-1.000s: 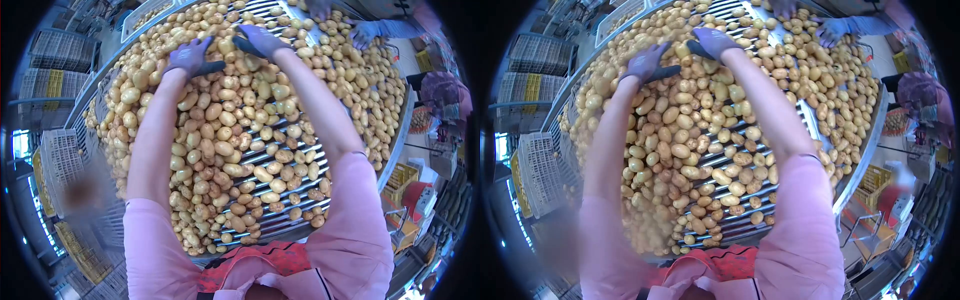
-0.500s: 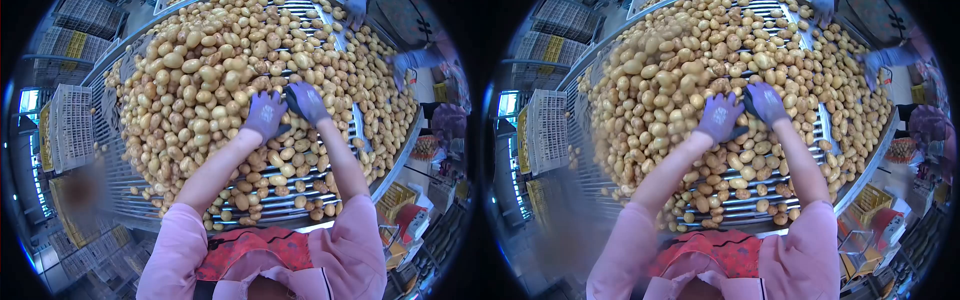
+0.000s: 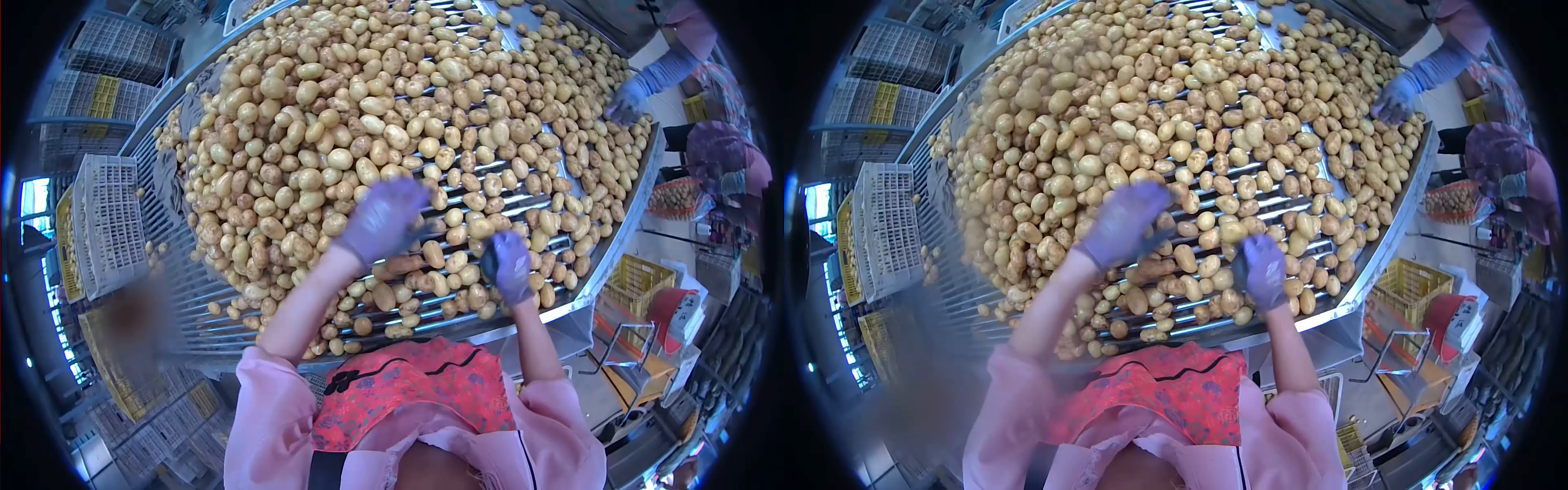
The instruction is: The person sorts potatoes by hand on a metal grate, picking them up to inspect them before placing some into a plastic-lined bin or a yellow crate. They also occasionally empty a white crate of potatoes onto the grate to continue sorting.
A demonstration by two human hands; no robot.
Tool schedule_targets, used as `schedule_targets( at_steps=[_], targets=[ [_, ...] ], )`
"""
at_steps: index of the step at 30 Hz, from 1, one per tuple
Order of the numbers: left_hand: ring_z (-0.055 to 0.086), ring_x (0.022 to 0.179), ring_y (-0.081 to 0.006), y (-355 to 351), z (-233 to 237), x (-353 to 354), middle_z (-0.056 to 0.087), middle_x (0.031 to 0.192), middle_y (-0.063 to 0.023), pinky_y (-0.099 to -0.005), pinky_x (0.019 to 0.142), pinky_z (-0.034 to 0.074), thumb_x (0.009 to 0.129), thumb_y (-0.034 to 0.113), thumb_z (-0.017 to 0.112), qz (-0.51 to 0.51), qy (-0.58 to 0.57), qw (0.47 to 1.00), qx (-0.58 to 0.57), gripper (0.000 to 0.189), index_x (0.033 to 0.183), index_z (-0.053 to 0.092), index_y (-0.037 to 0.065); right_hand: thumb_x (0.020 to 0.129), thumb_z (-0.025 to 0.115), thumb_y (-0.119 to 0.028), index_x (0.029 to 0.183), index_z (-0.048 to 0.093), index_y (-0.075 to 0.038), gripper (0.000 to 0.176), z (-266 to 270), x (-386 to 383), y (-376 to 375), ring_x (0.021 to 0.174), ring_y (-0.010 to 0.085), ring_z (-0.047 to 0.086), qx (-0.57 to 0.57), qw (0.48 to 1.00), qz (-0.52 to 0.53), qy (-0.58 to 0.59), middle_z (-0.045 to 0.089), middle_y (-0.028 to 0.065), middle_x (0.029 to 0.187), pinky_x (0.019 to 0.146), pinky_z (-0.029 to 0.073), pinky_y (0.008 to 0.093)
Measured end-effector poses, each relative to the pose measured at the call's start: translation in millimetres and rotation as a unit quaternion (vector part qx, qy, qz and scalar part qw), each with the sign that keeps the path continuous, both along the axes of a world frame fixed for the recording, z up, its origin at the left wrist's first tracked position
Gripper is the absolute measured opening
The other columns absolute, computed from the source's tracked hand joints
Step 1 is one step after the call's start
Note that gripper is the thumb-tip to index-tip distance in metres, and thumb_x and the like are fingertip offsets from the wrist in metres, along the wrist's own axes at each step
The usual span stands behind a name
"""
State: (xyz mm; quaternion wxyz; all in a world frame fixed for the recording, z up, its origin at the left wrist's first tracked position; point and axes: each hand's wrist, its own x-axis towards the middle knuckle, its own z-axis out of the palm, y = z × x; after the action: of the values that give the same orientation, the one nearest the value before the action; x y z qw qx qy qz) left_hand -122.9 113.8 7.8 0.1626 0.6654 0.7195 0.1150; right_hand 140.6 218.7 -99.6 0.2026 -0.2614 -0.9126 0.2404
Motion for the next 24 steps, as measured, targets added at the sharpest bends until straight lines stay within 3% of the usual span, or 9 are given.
schedule_targets(
  at_steps=[2, 4, 5, 9, 12, 13, 16, 20, 24],
  targets=[
    [0.054, 0.103, -0.0317, 14, 12, -41, 0.055, 0.109, -0.0156, -0.0414, 0.087, 0.043, 0.078, 0.036, 0.067, 0.088, 0.135, 0.987, 0.001, 0.053, 0.119, 0.052, 0.007, 0.087, 0.052, -0.014, 0.092, 0.059, -0.002, 0.015, -31, -5, 39, 0.074, 0.0339, 0.058, -0.150, 0.977, -0.138, 0.069, 0.060, 0.0170, 0.081, 0.067, 0.046, 0.0400],
    [0.051, 0.109, -0.0318, 11, -5, -73, 0.053, 0.117, -0.0153, -0.0425, 0.091, 0.041, 0.078, 0.041, 0.066, 0.125, 0.245, 0.961, 0.015, 0.059, 0.125, 0.050, 0.007, 0.087, 0.059, -0.021, 0.094, 0.059, -0.002, 0.020, 25, -34, 83, 0.073, 0.0314, 0.061, -0.235, 0.941, -0.245, 0.009, 0.063, 0.0184, 0.082, 0.065, 0.046, 0.0421],
    [0.047, 0.116, -0.0356, 11, -15, -79, 0.050, 0.127, -0.0149, -0.0471, 0.097, 0.037, 0.078, 0.045, 0.064, 0.128, 0.220, 0.967, -0.018, 0.063, 0.128, 0.050, 0.010, 0.088, 0.058, -0.027, 0.099, 0.060, -0.003, 0.027, 14, -39, 110, 0.071, 0.0247, 0.061, -0.204, 0.947, -0.237, -0.072, 0.065, 0.0140, 0.082, 0.066, 0.048, 0.0383],
    [0.041, 0.122, -0.0445, 3, -40, -39, 0.047, 0.134, -0.0162, -0.0569, 0.105, 0.027, 0.077, 0.048, 0.065, 0.062, 0.185, 0.980, -0.024, 0.062, 0.129, 0.053, 0.016, 0.086, 0.062, -0.016, 0.120, 0.057, -0.008, 0.036, 51, -125, 116, 0.099, 0.0332, 0.062, -0.013, 1.000, 0.006, -0.004, 0.064, 0.0183, 0.109, 0.084, 0.049, 0.0395],
    [0.051, 0.107, -0.0388, 0, -44, 4, 0.049, 0.131, -0.0196, -0.0479, 0.097, 0.037, 0.076, 0.043, 0.066, 0.029, 0.080, 0.996, -0.012, 0.056, 0.123, 0.054, 0.016, 0.087, 0.051, -0.015, 0.132, 0.048, -0.014, 0.045, 47, -203, 104, 0.114, 0.0378, 0.053, 0.002, 0.968, 0.118, -0.220, 0.052, 0.0230, 0.126, 0.096, 0.044, 0.0434],
    [0.053, 0.104, -0.0367, -4, -58, 16, 0.048, 0.129, -0.0238, -0.0452, 0.092, 0.039, 0.076, 0.043, 0.066, -0.012, 0.080, 0.996, 0.026, 0.055, 0.122, 0.054, 0.017, 0.088, 0.044, -0.012, 0.119, 0.055, -0.011, 0.032, 13, -221, 97, 0.104, 0.0368, 0.058, 0.076, 0.980, 0.089, -0.158, 0.056, 0.0222, 0.114, 0.084, 0.049, 0.0464],
    [0.039, 0.127, -0.0393, -28, -64, 68, 0.043, 0.132, -0.0285, -0.0486, 0.106, 0.029, 0.082, 0.040, 0.061, -0.006, 0.052, 0.998, -0.034, 0.055, 0.132, 0.048, 0.021, 0.089, 0.046, -0.018, 0.115, 0.054, -0.009, 0.029, 26, -256, 82, 0.101, 0.0372, 0.061, 0.031, 0.956, 0.051, -0.288, 0.059, 0.0227, 0.111, 0.084, 0.049, 0.0463],
    [0.038, 0.128, -0.0408, -72, -89, 108, 0.046, 0.133, -0.0215, -0.0496, 0.108, 0.026, 0.085, 0.043, 0.057, -0.044, 0.009, 0.999, -0.024, 0.052, 0.133, 0.047, 0.026, 0.090, 0.045, -0.021, 0.116, 0.052, -0.007, 0.030, 23, -250, 84, 0.106, 0.0356, 0.060, -0.018, 0.923, 0.073, -0.377, 0.060, 0.0218, 0.115, 0.088, 0.047, 0.0455],
    [0.046, 0.122, -0.0392, -89, -61, 102, 0.049, 0.129, -0.0198, -0.0480, 0.102, 0.037, 0.084, 0.031, 0.065, 0.020, -0.150, 0.988, 0.021, 0.052, 0.130, 0.048, 0.015, 0.089, 0.057, -0.038, 0.129, 0.048, -0.009, 0.050, 19, -190, 84, 0.098, 0.0265, 0.063, -0.227, 0.959, 0.079, -0.151, 0.063, 0.0133, 0.114, 0.082, 0.049, 0.0376]
  ],
)
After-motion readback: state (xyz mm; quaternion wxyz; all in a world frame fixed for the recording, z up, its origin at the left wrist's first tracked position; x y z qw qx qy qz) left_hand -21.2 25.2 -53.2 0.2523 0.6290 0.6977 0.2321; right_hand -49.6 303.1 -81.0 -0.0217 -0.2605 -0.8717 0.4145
